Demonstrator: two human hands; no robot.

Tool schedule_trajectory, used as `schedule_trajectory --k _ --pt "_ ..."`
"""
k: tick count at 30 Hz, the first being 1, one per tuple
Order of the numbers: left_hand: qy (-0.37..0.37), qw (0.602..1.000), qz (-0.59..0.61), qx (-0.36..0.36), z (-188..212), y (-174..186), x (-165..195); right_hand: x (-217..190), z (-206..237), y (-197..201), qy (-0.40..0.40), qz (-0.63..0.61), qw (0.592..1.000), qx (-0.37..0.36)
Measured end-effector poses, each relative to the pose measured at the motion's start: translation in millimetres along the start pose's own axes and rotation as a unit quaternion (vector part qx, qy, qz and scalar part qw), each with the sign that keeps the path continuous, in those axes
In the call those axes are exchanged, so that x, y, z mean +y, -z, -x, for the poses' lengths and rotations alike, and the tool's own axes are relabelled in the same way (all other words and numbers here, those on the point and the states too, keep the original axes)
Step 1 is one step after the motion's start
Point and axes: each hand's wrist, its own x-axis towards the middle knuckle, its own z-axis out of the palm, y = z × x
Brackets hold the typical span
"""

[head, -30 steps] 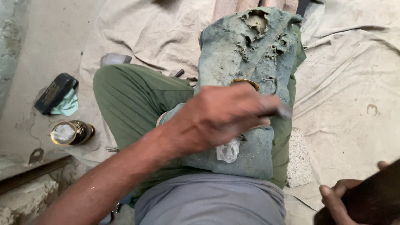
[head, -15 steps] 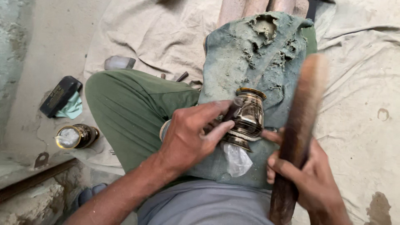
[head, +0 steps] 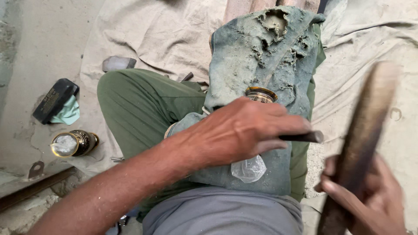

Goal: The person sits on the floor and repeatedly strikes a small brass-colored metal object with a hammer and chisel to shape or emboss it. The object is held against a padded support on the lap, and the person adjusts its position between strikes.

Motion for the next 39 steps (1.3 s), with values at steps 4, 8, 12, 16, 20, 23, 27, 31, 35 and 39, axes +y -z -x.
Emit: schedule_trajectory --k 4,8,12,16,20,23,27,31,35,39 --pt "0.012 0.993 -0.073 -0.094 -12.6 0.1 9.3 16.6 30.7 22.5 0.064 0.116 0.991 0.005" --pt "-0.015 0.99 -0.091 -0.107 -19.2 4.9 17.4 31.3 34.9 18.8 -0.045 0.276 0.96 0.008" --pt "-0.032 0.991 -0.095 -0.093 -21.0 3.6 18.3 22.2 38.6 -0.7 -0.045 0.363 0.928 0.066" --pt "-0.018 0.988 -0.101 -0.113 -18.1 5.4 19.7 7.9 40.4 -1.9 -0.083 0.538 0.838 0.018" --pt "-0.032 0.987 -0.111 -0.108 -17.5 12.2 23.4 25.3 50.2 11.1 -0.062 0.413 0.895 0.154" --pt "-0.025 0.987 -0.101 -0.119 -18.3 13.8 24.3 44.2 55.2 25.9 -0.012 0.487 0.863 0.135" --pt "-0.025 0.989 -0.096 -0.113 -15.7 10.2 24.3 60.3 51.9 38.4 -0.034 0.439 0.889 0.122" --pt "0.0 0.986 -0.109 -0.123 -14.6 7.1 24.9 68.4 44.3 51.6 -0.081 0.388 0.914 0.088" --pt "-0.028 0.988 -0.107 -0.107 -14.3 7.5 23.4 78.2 47.2 54.6 -0.072 0.378 0.917 0.105" --pt "-0.047 0.984 -0.132 -0.107 -12.1 7.5 19.9 82.7 53.4 46.7 -0.064 0.377 0.917 0.113"
